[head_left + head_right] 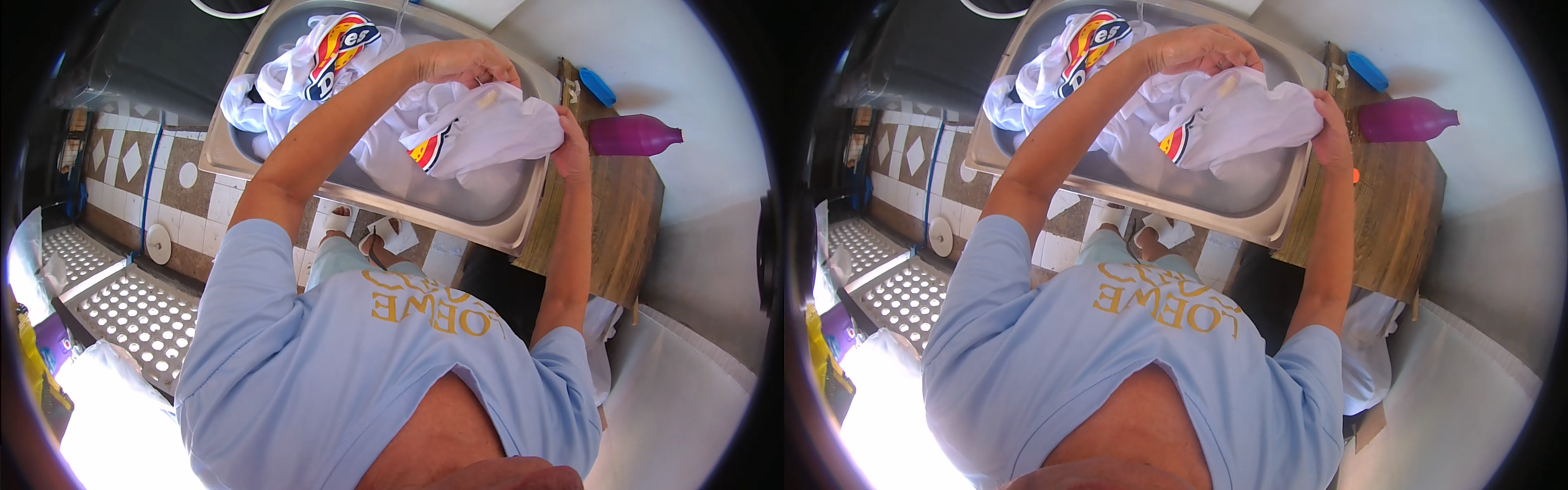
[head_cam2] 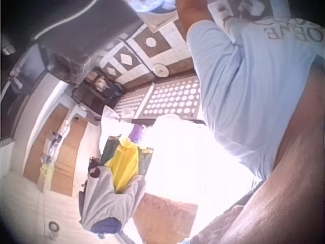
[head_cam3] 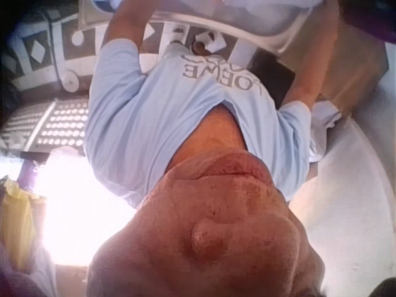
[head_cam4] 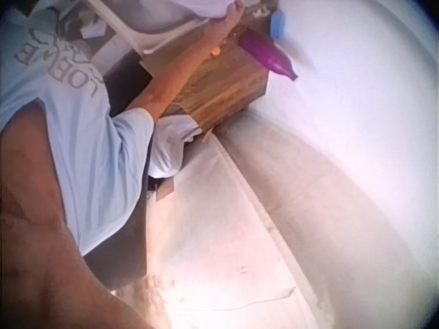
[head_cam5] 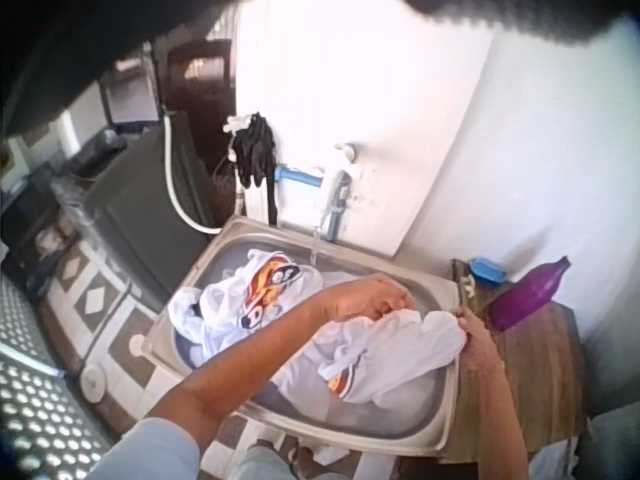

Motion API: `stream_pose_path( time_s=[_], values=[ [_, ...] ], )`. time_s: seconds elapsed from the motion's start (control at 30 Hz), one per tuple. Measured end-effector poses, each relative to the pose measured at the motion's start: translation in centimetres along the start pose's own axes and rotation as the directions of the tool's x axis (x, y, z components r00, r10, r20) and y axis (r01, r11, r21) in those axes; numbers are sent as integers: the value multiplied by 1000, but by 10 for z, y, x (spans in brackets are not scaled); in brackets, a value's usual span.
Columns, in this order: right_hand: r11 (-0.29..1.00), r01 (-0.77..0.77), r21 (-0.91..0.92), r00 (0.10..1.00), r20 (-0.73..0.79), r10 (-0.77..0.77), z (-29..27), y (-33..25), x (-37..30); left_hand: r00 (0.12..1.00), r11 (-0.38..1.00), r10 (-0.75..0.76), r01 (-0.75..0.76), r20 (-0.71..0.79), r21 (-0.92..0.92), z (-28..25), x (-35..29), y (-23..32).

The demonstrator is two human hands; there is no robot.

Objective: The person washes white garments by hand in a sink using a liquid detergent and a bar of soap, scrubbing the fabric against itself and rinsing it under a faucet.

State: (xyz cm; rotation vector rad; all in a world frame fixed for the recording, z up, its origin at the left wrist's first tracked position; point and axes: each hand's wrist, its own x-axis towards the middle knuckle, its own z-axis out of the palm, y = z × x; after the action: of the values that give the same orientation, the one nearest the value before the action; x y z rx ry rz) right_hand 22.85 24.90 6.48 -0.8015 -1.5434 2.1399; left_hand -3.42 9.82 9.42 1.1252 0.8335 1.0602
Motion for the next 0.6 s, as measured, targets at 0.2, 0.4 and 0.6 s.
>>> stream_pose_path(
  time_s=[0.2, 0.4, 0.6],
  values=[
    [854, 249, -457, 960, 232, -156, 77, -21, -3, 1000, 999, 20, -20, 3, 31, 5, 6, 8],
    [994, 103, -47, 970, 224, -90, 60, -20, 5, 997, 1000, 15, -17, -72, -23, 3, 0, -2],
    [980, 129, 149, 965, 207, -159, 47, -11, 10, 956, 998, -35, 16, -292, -68, 3, -16, -23]
  ],
)
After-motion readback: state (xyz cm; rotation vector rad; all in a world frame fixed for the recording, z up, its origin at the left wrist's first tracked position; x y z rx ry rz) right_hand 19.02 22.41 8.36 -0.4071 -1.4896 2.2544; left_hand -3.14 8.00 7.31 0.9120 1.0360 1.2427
